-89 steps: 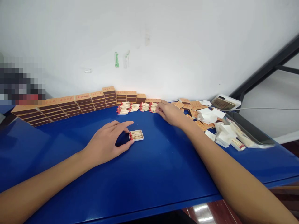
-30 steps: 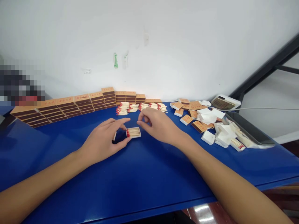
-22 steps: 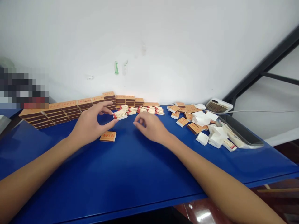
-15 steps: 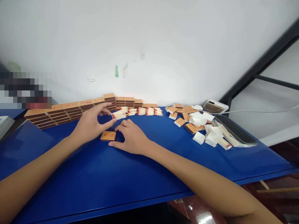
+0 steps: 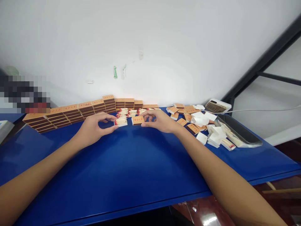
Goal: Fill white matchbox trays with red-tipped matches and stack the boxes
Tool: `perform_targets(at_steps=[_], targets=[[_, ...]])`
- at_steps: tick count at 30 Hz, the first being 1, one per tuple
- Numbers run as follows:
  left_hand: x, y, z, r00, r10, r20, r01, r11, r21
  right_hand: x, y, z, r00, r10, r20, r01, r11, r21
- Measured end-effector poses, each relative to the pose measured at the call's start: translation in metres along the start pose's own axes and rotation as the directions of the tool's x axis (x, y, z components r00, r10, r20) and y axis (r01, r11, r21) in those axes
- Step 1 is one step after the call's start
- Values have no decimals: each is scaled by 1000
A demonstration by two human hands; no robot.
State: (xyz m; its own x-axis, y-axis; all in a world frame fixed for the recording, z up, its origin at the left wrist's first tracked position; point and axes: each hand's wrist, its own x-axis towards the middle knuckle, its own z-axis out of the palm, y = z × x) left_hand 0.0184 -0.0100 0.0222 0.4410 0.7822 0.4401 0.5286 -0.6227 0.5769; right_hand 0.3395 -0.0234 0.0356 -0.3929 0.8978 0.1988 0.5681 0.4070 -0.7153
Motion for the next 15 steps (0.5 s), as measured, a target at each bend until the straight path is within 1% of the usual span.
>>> perform_targets(at_steps=[4,8,15], targets=[[-2,5,5,1000,13,10,-13,999,-47,0,1,3,999,28,16,-28,1000,11],[-4,6,8,999,27,20,-26,997,-66,0,-2,7,999,22,31,-23,1000,16],[-3,9,5,999,27,17,-26,997,-73,-2,-7,6,1000,17,23,-18,999,32]])
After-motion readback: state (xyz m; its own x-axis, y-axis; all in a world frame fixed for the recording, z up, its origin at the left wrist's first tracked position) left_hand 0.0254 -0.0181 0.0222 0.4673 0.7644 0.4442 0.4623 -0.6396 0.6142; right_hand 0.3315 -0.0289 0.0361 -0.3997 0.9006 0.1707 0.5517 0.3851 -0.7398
